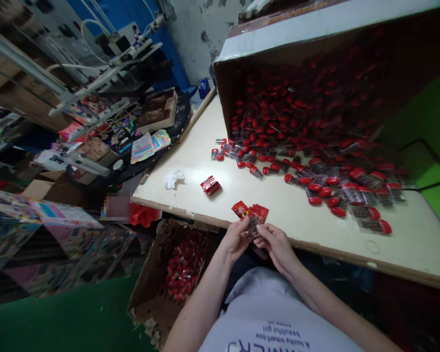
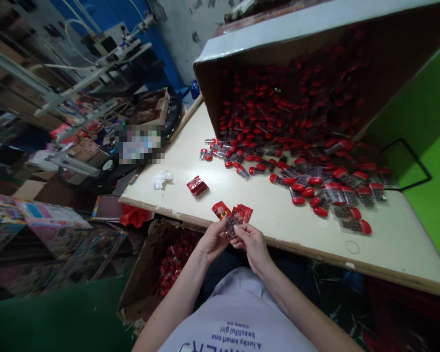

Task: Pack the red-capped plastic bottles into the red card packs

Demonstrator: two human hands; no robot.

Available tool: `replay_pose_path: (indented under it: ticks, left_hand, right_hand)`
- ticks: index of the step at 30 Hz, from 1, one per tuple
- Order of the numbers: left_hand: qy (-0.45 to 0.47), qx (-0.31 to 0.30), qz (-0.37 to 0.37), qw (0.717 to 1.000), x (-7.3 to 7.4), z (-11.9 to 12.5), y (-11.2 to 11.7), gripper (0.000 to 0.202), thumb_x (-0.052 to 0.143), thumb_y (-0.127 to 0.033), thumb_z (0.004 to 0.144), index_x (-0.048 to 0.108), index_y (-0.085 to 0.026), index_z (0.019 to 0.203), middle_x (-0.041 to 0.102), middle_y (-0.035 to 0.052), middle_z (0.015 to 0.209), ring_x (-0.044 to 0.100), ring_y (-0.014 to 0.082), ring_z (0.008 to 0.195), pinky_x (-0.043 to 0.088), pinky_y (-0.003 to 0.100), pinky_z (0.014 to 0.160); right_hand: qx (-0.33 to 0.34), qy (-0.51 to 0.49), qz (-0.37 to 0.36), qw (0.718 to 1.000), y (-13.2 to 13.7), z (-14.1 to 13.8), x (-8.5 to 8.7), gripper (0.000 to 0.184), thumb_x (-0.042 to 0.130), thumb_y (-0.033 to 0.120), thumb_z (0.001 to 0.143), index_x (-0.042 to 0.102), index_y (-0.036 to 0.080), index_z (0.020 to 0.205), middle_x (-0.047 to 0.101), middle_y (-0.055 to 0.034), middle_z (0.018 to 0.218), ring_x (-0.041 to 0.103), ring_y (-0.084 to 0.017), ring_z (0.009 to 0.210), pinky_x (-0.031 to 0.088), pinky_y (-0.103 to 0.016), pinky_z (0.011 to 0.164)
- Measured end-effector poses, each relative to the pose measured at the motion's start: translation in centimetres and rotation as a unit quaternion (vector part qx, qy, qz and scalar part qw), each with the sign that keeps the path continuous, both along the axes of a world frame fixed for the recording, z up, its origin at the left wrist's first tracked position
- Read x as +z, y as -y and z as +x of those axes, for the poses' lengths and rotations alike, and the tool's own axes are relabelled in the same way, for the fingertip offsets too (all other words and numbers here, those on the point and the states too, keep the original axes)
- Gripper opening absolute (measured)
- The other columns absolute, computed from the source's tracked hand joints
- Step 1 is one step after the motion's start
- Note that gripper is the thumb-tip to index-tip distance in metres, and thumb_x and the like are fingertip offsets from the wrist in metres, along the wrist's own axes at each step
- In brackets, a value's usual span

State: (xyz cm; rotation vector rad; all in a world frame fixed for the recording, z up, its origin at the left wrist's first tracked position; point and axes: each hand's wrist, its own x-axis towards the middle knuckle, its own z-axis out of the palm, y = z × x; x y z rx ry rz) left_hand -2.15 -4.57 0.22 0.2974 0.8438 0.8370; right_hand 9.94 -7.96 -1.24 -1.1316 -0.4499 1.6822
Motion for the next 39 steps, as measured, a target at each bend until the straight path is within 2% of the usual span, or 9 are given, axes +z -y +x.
replay_pose_path:
  ticks: [3, 8, 11, 16, 20, 23, 29, 35, 39]
  left_hand:
    - [-0.003, 0.002, 0.005, 1.0, -0.3, 0.1, -0.1, 0.037, 0.066, -0.04, 0.07, 0.067, -0.008, 0.09, 0.067, 0.0121, 0.091, 0.059, 0.0163, 0.076, 0.043, 0.028, 0.073]
    - [-0.037, 0.052, -0.011, 0.998, -0.8, 0.4, -0.4, 0.037, 0.069, -0.042, 0.066, 0.067, -0.009, 0.084, 0.067, 0.0096, 0.083, 0.059, 0.0151, 0.07, 0.042, 0.027, 0.069]
    - [-0.069, 0.065, -0.015, 0.995, -0.8, 0.8, -0.3, 0.036, 0.074, -0.04, 0.061, 0.066, -0.007, 0.076, 0.065, 0.0079, 0.072, 0.056, 0.0126, 0.062, 0.041, 0.026, 0.063]
    - [-0.053, 0.066, -0.024, 0.996, -1.1, 1.6, 0.3, 0.033, 0.076, -0.037, 0.059, 0.058, -0.009, 0.06, 0.047, -0.0029, 0.048, 0.04, 0.0051, 0.044, 0.031, 0.022, 0.048]
    - [-0.037, 0.072, -0.046, 0.996, -1.4, 1.7, 0.2, 0.035, 0.074, -0.04, 0.06, 0.057, -0.009, 0.063, 0.05, -0.0009, 0.052, 0.043, 0.0063, 0.045, 0.032, 0.022, 0.047]
    - [-0.042, 0.088, -0.053, 0.994, -1.4, 1.3, -0.1, 0.035, 0.072, -0.041, 0.062, 0.06, -0.009, 0.07, 0.057, 0.0025, 0.059, 0.049, 0.0092, 0.049, 0.036, 0.023, 0.048]
    - [-0.039, 0.077, -0.078, 0.993, -0.6, 0.9, -0.5, 0.03, 0.067, -0.036, 0.07, 0.063, -0.009, 0.084, 0.066, 0.0089, 0.079, 0.06, 0.0147, 0.066, 0.047, 0.027, 0.063]
    - [0.001, 0.059, -0.075, 0.995, -0.2, 1.2, 0.1, 0.03, 0.063, -0.035, 0.074, 0.064, -0.009, 0.089, 0.067, 0.0102, 0.085, 0.062, 0.0162, 0.075, 0.049, 0.027, 0.071]
    - [0.006, 0.06, -0.082, 0.995, 0.1, 1.3, 0.3, 0.03, 0.063, -0.034, 0.074, 0.064, -0.008, 0.089, 0.067, 0.0104, 0.085, 0.062, 0.0163, 0.075, 0.049, 0.027, 0.072]
  right_hand:
    - [-0.007, -0.003, 0.002, 1.0, -0.1, 0.0, -0.2, 0.023, 0.069, 0.036, 0.072, 0.06, 0.015, 0.075, 0.063, 0.0011, 0.059, 0.057, -0.005, 0.049, 0.046, -0.012, 0.047]
    - [-0.01, 0.073, 0.033, 0.997, 0.0, -0.3, -0.6, 0.024, 0.068, 0.037, 0.073, 0.06, 0.015, 0.079, 0.063, 0.0017, 0.059, 0.058, -0.006, 0.05, 0.047, -0.013, 0.048]
    - [-0.005, 0.09, 0.042, 0.995, -0.1, -0.5, -0.9, 0.025, 0.067, 0.038, 0.073, 0.058, 0.015, 0.079, 0.063, 0.0019, 0.06, 0.059, -0.007, 0.051, 0.048, -0.014, 0.049]
    - [-0.022, 0.106, 0.048, 0.993, -0.6, -0.7, -1.5, 0.028, 0.067, 0.04, 0.073, 0.051, 0.017, 0.08, 0.064, 0.0017, 0.061, 0.061, -0.01, 0.051, 0.05, -0.018, 0.049]
    - [-0.022, 0.132, 0.056, 0.989, -0.7, -0.6, -2.1, 0.032, 0.067, 0.042, 0.073, 0.046, 0.02, 0.084, 0.065, 0.0022, 0.06, 0.063, -0.013, 0.051, 0.051, -0.02, 0.047]
    - [0.007, 0.177, 0.082, 0.981, -0.5, 0.0, -2.3, 0.033, 0.065, 0.043, 0.073, 0.045, 0.021, 0.087, 0.065, 0.0021, 0.061, 0.064, -0.015, 0.053, 0.052, -0.024, 0.049]
    - [0.047, 0.311, 0.16, 0.935, -0.5, 1.6, -1.7, 0.035, 0.065, 0.039, 0.073, 0.051, 0.023, 0.102, 0.067, -0.0017, 0.079, 0.065, -0.017, 0.065, 0.053, -0.028, 0.059]
    - [0.038, 0.362, 0.2, 0.91, -1.2, 1.7, -1.2, 0.038, 0.065, 0.036, 0.073, 0.053, 0.024, 0.106, 0.057, 0.0043, 0.064, 0.056, -0.013, 0.056, 0.048, -0.025, 0.057]
    - [0.034, 0.362, 0.198, 0.91, -1.4, 1.6, -1.1, 0.037, 0.066, 0.036, 0.072, 0.054, 0.024, 0.104, 0.052, 0.0055, 0.061, 0.053, -0.012, 0.054, 0.047, -0.024, 0.056]
